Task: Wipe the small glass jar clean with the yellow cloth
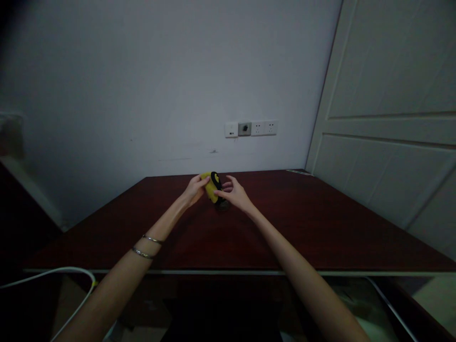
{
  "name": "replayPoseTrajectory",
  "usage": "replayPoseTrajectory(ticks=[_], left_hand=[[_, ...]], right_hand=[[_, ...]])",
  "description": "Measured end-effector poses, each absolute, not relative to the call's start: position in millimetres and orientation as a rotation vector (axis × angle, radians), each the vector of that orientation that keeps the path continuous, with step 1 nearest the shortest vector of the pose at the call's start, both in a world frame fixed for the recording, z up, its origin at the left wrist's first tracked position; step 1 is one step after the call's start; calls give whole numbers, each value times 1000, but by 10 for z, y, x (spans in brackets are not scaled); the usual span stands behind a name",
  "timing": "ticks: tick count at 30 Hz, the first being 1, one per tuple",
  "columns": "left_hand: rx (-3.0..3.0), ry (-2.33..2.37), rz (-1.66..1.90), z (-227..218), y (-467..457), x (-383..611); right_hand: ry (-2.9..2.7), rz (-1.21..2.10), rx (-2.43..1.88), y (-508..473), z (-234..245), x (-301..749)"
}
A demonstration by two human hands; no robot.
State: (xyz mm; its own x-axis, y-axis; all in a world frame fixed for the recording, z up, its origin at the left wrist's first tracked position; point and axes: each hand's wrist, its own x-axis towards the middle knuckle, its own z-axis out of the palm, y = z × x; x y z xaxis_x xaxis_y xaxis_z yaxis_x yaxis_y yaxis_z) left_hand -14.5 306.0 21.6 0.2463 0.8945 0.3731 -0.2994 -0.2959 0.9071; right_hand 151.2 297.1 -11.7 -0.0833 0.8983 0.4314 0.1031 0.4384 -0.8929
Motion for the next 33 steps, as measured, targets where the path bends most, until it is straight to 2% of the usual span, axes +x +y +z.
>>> replayPoseTrajectory(ticks=[8, 16, 21, 27, 33], left_hand=[[1456, 631, 1377, 161, 3073, -202], [1567, 745, 1317, 58, 3188, -289], [1657, 1106, 1221, -306, 3282, -350], [1703, 1125, 1102, -736, 3379, -177], [1701, 1067, 1128, -821, 3487, -67]], right_hand=[[-1550, 808, -826, 2944, -140, 1414], [-1543, 614, -867, 3080, -35, 1707], [-1670, 211, -1046, 3303, 15, 2075], [-2332, -132, -839, 3315, 4, 1960], [-2692, -481, -751, 3350, -94, 1779]])
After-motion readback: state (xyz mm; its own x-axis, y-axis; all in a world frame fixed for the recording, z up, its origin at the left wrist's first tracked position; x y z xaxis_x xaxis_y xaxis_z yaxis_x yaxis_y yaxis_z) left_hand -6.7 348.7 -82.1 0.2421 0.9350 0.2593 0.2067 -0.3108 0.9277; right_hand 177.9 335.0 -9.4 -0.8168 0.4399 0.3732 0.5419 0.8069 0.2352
